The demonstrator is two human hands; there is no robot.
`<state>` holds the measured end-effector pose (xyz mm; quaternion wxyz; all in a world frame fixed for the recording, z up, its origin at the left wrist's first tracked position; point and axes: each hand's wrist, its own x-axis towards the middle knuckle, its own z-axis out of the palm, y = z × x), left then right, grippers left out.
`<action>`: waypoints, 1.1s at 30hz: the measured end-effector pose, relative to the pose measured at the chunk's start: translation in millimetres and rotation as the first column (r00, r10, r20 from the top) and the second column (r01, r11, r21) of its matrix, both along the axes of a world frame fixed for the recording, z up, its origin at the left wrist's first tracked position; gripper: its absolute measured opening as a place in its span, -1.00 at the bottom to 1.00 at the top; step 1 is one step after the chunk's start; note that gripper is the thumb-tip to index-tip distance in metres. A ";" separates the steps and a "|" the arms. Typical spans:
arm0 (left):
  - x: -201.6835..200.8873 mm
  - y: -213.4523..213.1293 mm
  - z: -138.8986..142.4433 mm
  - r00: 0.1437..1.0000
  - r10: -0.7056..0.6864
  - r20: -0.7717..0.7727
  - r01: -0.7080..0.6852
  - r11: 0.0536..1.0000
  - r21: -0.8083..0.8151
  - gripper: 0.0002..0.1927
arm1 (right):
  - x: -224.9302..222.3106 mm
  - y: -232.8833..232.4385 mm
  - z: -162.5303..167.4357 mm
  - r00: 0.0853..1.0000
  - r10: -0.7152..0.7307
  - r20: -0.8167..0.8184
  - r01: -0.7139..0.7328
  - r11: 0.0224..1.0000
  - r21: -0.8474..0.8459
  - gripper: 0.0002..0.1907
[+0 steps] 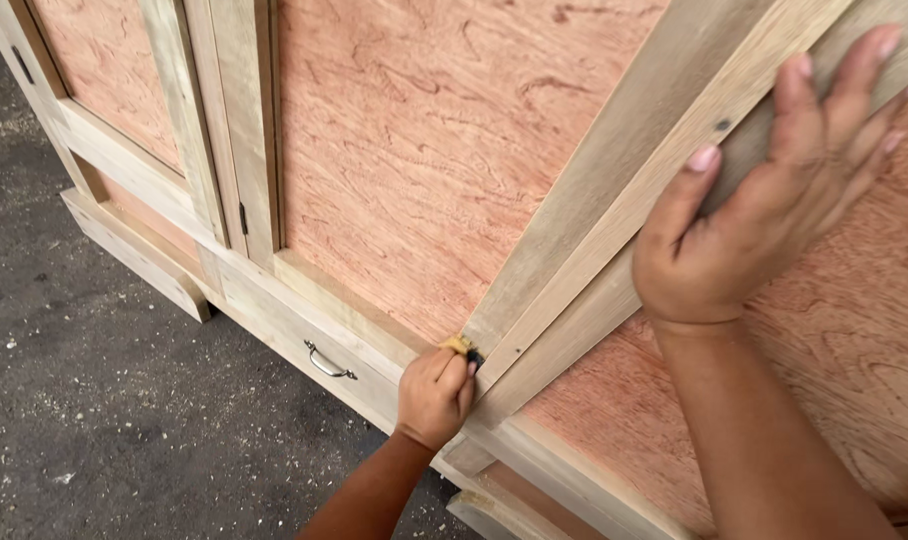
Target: The person sands the wooden frame edges and panel surfaces of a large unfinished cabinet, first sanding near the door handle and lock area, then working along the vertical stiles, drawer rail, and lower edges. They use a sanding sponge and sheets of sandpaper, steadying the cabinet with the other hand while sanding different sections.
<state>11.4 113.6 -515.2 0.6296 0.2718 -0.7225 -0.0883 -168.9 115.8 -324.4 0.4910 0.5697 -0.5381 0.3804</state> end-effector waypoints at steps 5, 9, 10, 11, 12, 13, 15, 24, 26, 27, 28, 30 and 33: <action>3.5 20.8 -37.8 0.999 0.039 0.004 -0.039 0.964 0.265 -0.87 | -12.0 4.0 -1.4 0.999 0.053 -0.011 -0.053 0.997 0.053 -0.40; -20.7 3.7 0.5 0.975 0.076 -0.208 -0.056 0.993 0.100 -0.90 | -11.4 1.8 -12.0 1.000 0.022 -0.005 -0.022 0.998 0.056 -0.36; -29.2 -5.0 23.1 0.965 0.097 -0.243 -0.093 0.995 0.026 -0.86 | -8.4 1.0 -22.1 0.999 0.003 -0.036 -0.002 0.999 0.033 -0.35; -36.4 -16.0 48.2 0.959 0.062 -0.276 -0.075 0.997 -0.037 -0.86 | -4.1 -0.7 -35.8 0.999 -0.018 -0.043 0.020 0.999 0.033 -0.34; -44.9 -26.5 73.1 0.932 0.049 -0.358 -0.103 0.986 -0.134 -0.88 | -0.6 -2.6 -50.2 0.998 -0.040 -0.051 0.041 0.999 0.033 -0.32; -50.7 -36.9 93.6 0.929 0.008 -0.371 -0.059 0.990 -0.125 -0.87 | 3.2 1.6 -72.1 0.997 -0.064 -0.038 0.067 0.996 0.061 -0.30; -59.6 -50.8 112.6 0.933 -0.043 -0.357 0.029 0.999 -0.044 -0.86 | 5.9 10.5 -118.1 0.990 -0.096 -0.108 0.110 0.985 0.131 -0.29; -19.3 -6.6 -79.4 0.982 -0.066 -0.175 0.087 0.989 0.116 -0.80 | -19.3 10.4 -197.0 0.982 -0.143 -0.125 0.163 0.973 0.166 -0.37; -23.5 -6.8 -81.0 0.968 -0.019 -0.251 0.051 0.991 0.124 -0.82 | -20.6 10.2 -194.2 0.979 -0.157 -0.131 0.178 0.971 0.162 -0.37; -30.1 -9.8 -68.2 0.956 0.005 -0.293 0.033 0.992 0.124 -0.84 | -20.8 10.5 -193.2 0.980 -0.159 -0.121 0.178 0.969 0.169 -0.36; -37.0 -16.0 -45.2 0.946 0.021 -0.323 0.001 0.998 0.066 -0.87 | -20.9 10.9 -192.8 0.981 -0.162 -0.111 0.179 0.968 0.174 -0.36; -57.4 -31.0 6.4 0.924 0.019 -0.382 -0.037 0.999 -0.039 -0.87 | -21.4 11.4 -193.4 0.986 -0.132 -0.106 0.150 0.973 0.178 -0.33; -82.7 -48.5 63.3 0.906 -0.005 -0.424 -0.008 1.000 -0.029 -0.84 | -22.9 10.8 -195.6 0.991 -0.085 -0.106 0.102 0.980 0.171 -0.30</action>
